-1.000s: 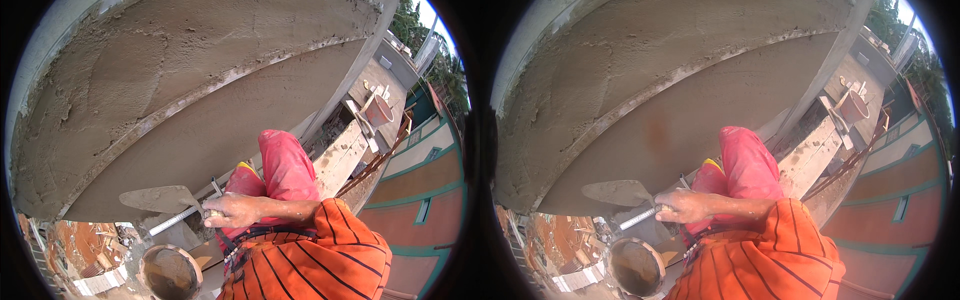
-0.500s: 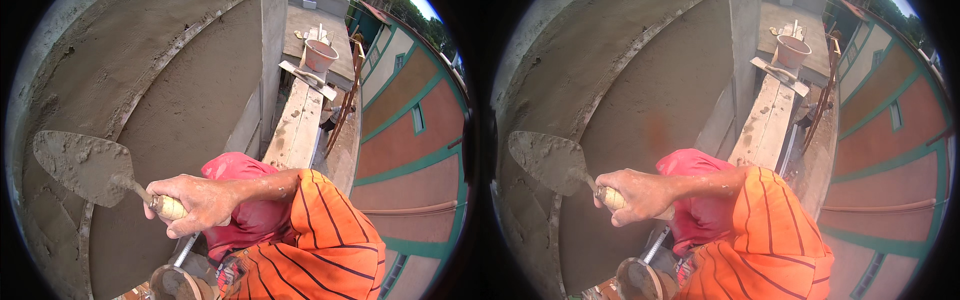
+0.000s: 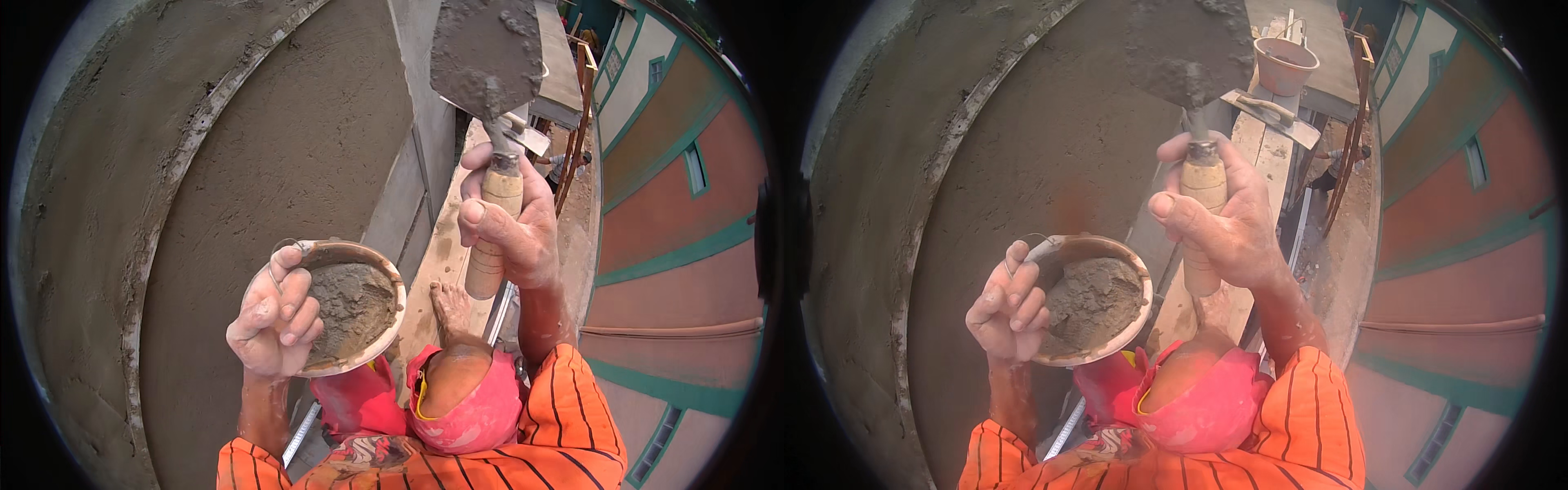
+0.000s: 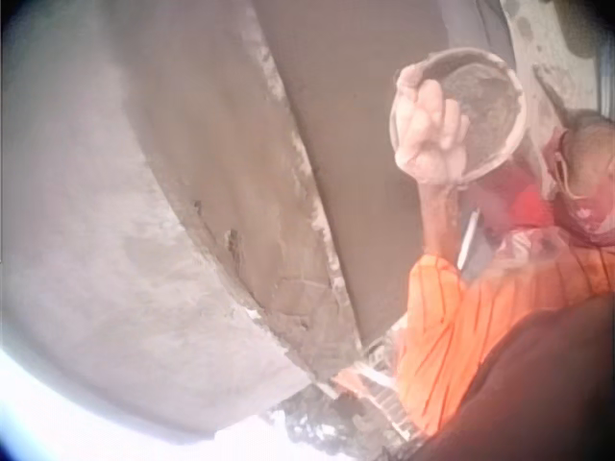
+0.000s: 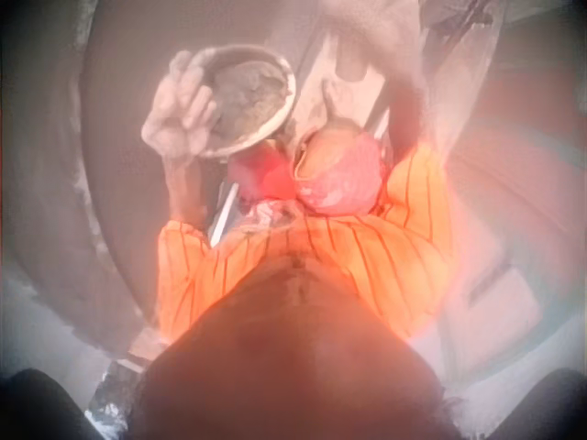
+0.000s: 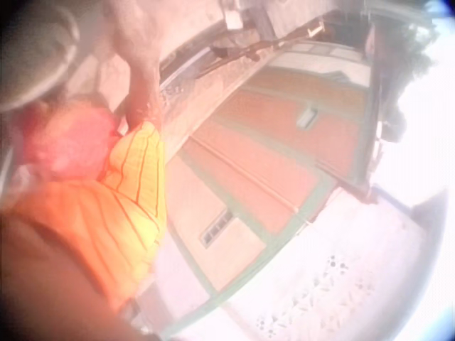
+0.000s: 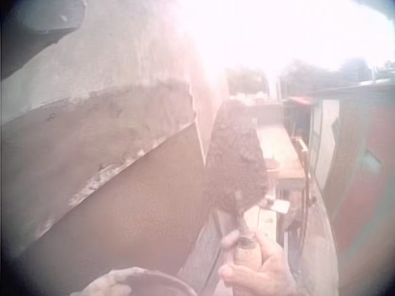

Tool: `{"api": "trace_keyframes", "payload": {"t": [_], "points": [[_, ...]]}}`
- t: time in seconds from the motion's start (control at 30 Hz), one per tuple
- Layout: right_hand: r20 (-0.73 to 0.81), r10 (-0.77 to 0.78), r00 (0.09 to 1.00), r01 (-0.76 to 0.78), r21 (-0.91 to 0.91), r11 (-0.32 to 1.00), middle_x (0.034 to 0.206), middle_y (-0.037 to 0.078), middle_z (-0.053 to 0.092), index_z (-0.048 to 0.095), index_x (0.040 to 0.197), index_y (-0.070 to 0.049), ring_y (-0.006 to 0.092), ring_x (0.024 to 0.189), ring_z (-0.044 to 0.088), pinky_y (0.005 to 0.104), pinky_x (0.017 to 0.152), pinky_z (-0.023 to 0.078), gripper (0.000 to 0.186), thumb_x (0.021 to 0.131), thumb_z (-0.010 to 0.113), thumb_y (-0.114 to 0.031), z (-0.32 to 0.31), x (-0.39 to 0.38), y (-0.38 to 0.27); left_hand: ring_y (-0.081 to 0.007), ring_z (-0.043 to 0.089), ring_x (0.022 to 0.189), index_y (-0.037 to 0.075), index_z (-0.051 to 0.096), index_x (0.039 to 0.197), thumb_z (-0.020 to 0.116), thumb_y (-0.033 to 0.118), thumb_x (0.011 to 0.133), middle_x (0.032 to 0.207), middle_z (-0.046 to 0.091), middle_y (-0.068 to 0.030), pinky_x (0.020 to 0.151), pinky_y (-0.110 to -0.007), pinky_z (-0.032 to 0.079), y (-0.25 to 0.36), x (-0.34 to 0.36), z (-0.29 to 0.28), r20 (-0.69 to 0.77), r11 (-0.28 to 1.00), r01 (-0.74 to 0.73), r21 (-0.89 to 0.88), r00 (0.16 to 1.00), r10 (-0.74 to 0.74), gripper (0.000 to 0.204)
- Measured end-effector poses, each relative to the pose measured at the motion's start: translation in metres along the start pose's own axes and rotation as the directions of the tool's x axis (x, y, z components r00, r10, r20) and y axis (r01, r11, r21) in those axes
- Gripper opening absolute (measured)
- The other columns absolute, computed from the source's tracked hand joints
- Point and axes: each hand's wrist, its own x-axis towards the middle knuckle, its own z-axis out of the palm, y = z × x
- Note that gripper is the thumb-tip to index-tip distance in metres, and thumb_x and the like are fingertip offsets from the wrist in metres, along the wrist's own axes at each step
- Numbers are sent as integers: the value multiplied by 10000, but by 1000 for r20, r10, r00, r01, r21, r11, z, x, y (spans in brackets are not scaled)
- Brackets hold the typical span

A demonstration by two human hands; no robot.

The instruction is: The person scoops wet cement from a bucket using a trowel and applies it to a curved wall surface. They repeatedly smooth and spread the cement along the wall's edge while standing on wooden scaffolding.

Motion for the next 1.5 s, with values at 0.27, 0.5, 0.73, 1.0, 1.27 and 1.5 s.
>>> {"api": "trace_keyframes", "payload": {"t": [0.27,0.5,0.73,1.0,1.27,1.5], "points": [[-580,167,798,-286,-120,951,788,-4,545,515,1128,-45,78,618,548,228,546,466,366,831,701,-149,-147,-44,73,-65,416,614,29,536,1166,577,221,886,709,432,48,570,-225,325,-125,248,-69,-94,941,252,226,967,-236,342],[-651,344,677,-496,-58,866,772,19,556,525,1084,-55,82,554,534,211,490,459,277,862,652,-161,-182,-68,137,-64,387,580,28,554,1104,531,247,949,660,379,70,551,-232,318,-219,395,-107,-16,853,308,420,943,-333,270],[-657,393,644,-551,-41,834,780,36,562,548,1166,-44,112,555,542,249,498,461,319,923,496,-244,-217,-75,149,-74,425,554,39,533,1099,436,175,985,679,424,46,523,-265,383,-211,453,-174,-376,830,421,366,883,-282,203],[-665,274,695,-624,-368,689,810,40,590,504,1232,-37,97,602,531,252,548,453,367,907,588,-186,-264,-46,164,-168,572,687,15,511,1117,427,99,983,818,534,-45,667,-380,558,-218,431,-242,-573,818,448,361,798,-185,180],[-578,156,801,-598,-759,257,1052,213,661,554,1260,5,330,958,654,392,846,497,454,881,638,-231,-326,1,146,-189,629,691,13,569,1000,480,145,951,846,580,-80,577,-342,567,-206,438,-237,-561,451,533,716,824,-83,166],[-369,-11,929,-369,-927,-65,1061,84,667,618,1178,-118,287,975,653,396,857,506,384,816,701,-215,-334,71,76,-174,641,641,31,607,963,542,181,866,825,655,-91,559,-314,548,-191,455,-235,-564,-26,566,824,817,-117,190]]}}
